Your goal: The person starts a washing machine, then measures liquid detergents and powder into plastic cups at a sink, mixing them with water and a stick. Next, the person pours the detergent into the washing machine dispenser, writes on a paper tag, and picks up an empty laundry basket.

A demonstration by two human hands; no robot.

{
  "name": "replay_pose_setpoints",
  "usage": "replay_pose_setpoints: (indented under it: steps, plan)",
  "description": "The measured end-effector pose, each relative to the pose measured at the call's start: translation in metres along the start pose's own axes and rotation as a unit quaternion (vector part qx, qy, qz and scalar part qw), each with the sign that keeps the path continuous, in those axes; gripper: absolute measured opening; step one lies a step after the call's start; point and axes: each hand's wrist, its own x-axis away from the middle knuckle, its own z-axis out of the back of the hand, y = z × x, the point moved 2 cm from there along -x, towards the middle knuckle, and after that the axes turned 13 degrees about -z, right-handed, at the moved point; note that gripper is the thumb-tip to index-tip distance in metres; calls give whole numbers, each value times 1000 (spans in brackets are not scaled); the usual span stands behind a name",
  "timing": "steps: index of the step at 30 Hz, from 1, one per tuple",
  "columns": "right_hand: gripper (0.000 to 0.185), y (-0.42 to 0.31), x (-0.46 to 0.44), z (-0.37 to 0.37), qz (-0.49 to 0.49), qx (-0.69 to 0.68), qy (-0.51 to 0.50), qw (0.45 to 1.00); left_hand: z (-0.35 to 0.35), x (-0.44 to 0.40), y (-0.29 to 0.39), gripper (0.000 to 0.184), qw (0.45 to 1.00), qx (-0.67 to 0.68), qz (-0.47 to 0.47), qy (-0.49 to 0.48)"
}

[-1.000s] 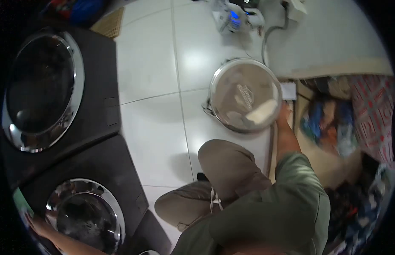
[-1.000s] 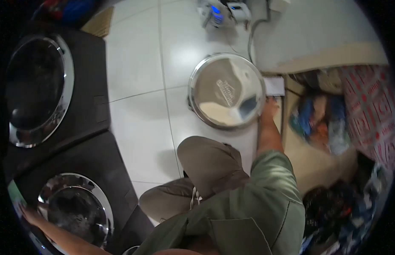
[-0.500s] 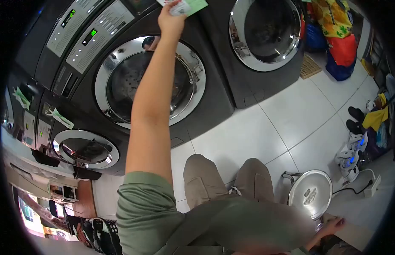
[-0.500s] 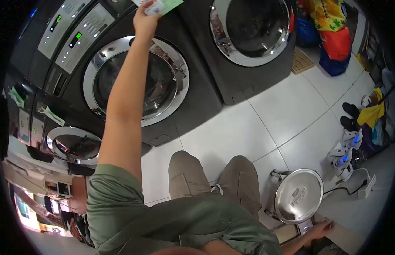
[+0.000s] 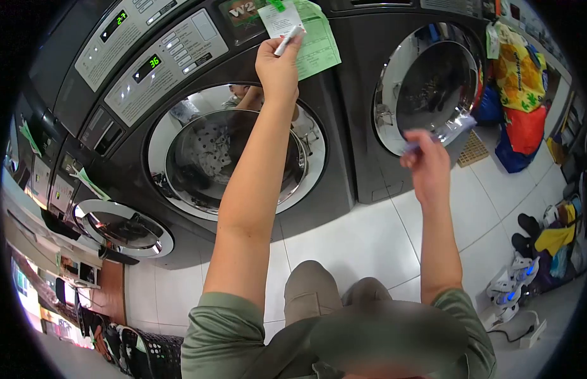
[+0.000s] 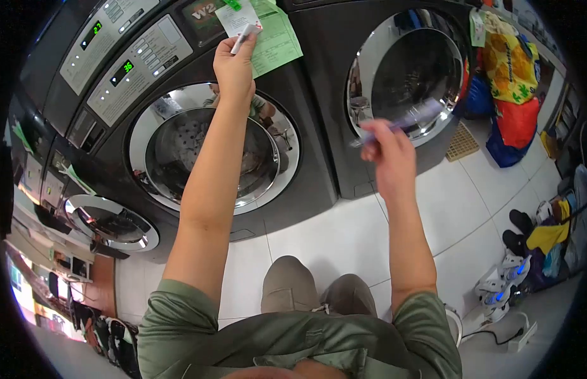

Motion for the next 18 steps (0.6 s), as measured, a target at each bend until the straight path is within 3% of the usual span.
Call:
replay_pose_setpoints:
  steps: [3,5,8,9,10,12,13,14,16,17,18]
  plan:
    - [23,-2,-52,-48,-4,36,-42,998,7,0,-6,25,1000,-1,-18,10]
    - [22,-2,-74,-70,44,38,-48,997,9,1,-7,41,999,-25,-42,24]
    - [17,4,-97,-84,96,-68,-90,989,5,5,-1,45,996,-54,-50,46]
    - [18,3,-103,-87,158,-63,-87,982,4,7,-3,42,996,-40,-50,57]
    - [18,2,-103,-84,155,-64,-88,982,5,9,-2,42,996,-43,-49,58]
    - [26,-7,-102,-81,113,-84,-137,980,1,14,-3,34,982,60,175,32]
    - [39,-9,-102,-75,99,-61,-107,987,-7,19,7,24,970,37,236,53]
    - [39,-11,-105,-70,100,-59,-106,988,-7,19,3,24,970,38,236,52]
    - [49,-14,-107,-68,59,-143,-235,960,-9,21,-5,21,958,98,271,-12]
    - [62,-16,-104,-66,28,-137,-244,959,-11,22,-9,21,957,99,270,-13]
    - [62,-19,-102,-66,28,-137,-243,960,-14,26,-8,21,956,122,266,-11]
